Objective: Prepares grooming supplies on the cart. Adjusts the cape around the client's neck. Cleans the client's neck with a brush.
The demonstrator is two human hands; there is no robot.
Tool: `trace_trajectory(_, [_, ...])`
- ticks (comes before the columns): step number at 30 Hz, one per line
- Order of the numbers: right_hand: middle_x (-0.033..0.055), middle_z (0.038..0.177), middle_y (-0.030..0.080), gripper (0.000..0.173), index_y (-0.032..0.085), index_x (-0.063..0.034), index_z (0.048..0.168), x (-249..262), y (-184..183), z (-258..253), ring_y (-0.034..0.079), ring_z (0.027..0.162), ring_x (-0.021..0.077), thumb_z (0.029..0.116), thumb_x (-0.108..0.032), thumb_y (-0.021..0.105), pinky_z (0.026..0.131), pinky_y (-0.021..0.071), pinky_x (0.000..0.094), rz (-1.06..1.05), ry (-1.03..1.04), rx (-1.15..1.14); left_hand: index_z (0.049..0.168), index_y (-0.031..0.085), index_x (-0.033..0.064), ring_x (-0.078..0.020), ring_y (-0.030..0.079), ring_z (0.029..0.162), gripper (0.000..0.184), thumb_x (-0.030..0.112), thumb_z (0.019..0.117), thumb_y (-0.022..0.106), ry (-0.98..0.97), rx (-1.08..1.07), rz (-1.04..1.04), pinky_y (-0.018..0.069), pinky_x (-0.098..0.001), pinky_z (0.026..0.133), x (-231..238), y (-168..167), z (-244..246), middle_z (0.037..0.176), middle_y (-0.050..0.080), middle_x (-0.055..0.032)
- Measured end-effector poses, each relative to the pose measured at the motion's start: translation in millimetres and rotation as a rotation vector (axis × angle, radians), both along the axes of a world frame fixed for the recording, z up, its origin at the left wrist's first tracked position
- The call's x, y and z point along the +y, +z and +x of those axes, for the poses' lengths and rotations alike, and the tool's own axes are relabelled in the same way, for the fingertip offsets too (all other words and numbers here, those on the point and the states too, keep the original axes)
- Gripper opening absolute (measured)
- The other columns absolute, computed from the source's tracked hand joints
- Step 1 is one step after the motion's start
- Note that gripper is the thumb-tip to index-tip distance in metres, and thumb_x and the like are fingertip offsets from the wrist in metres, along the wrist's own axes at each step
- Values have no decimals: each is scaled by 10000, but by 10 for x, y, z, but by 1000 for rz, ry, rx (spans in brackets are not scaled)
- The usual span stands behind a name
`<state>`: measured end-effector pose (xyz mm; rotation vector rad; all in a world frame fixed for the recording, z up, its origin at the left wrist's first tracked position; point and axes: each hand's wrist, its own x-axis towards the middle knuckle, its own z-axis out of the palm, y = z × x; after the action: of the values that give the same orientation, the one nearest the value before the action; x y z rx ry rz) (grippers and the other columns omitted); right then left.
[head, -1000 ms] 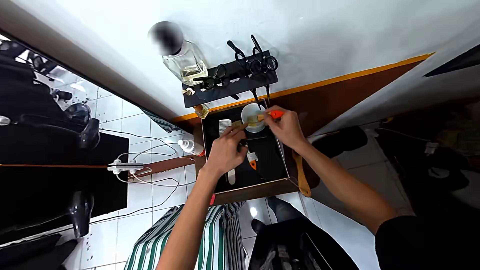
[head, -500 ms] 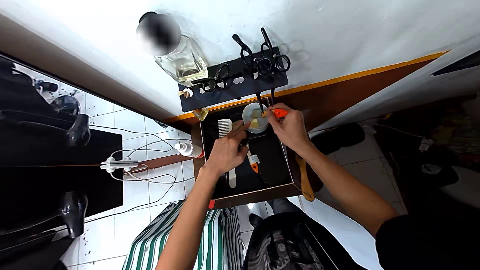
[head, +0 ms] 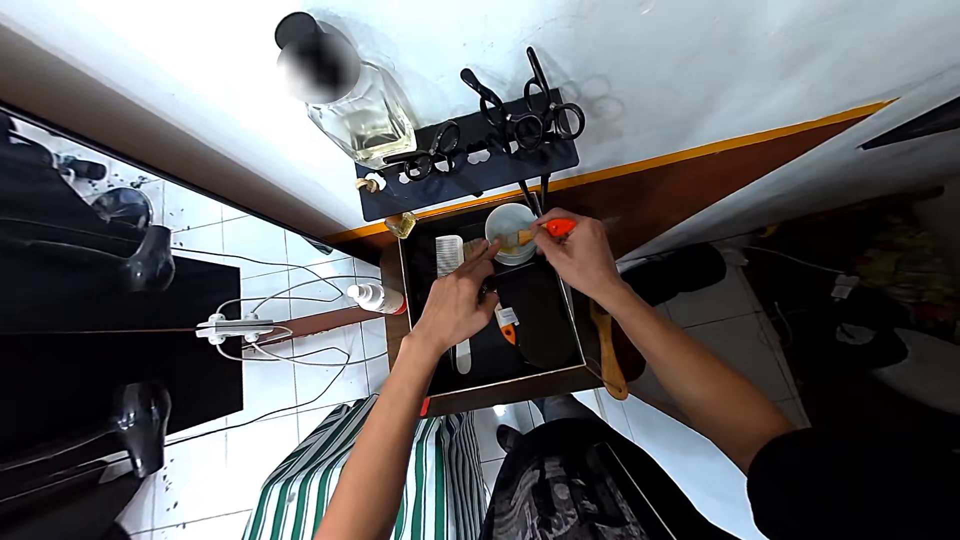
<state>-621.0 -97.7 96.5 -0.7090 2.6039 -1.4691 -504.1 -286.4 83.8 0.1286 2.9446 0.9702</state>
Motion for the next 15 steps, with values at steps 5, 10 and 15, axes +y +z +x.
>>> trace_trajectory(5, [50,758,680,177,719,-39,1023,43,15,-13,633,631,100,974,-162,602,605,532,295,17,21,-22,1065,672,-12,-218,521,1399,241,129,916,546,11,-15,28,524,-487,998,25,-5,11,1588,464,-49])
trace_trajectory(10, [42,749,680,178,716,-18,1037,84,10,-25,622,611,66,983,-138,596,591,526,248,-70,-2,-56,1077,672,-14,-245,559,1361,247,125,914,549,16,-35,44,536,-515,967,47,0,20,1599,447,-60])
trace_trajectory(15, [54,718,663,171,712,-24,1022,47,6,7,613,594,106,960,-136,599,568,505,289,2,-14,50,1014,661,-21,-243,571,1347,208,120,914,546,17,-28,41,542,-498,959,69,-13,29,1600,443,-73])
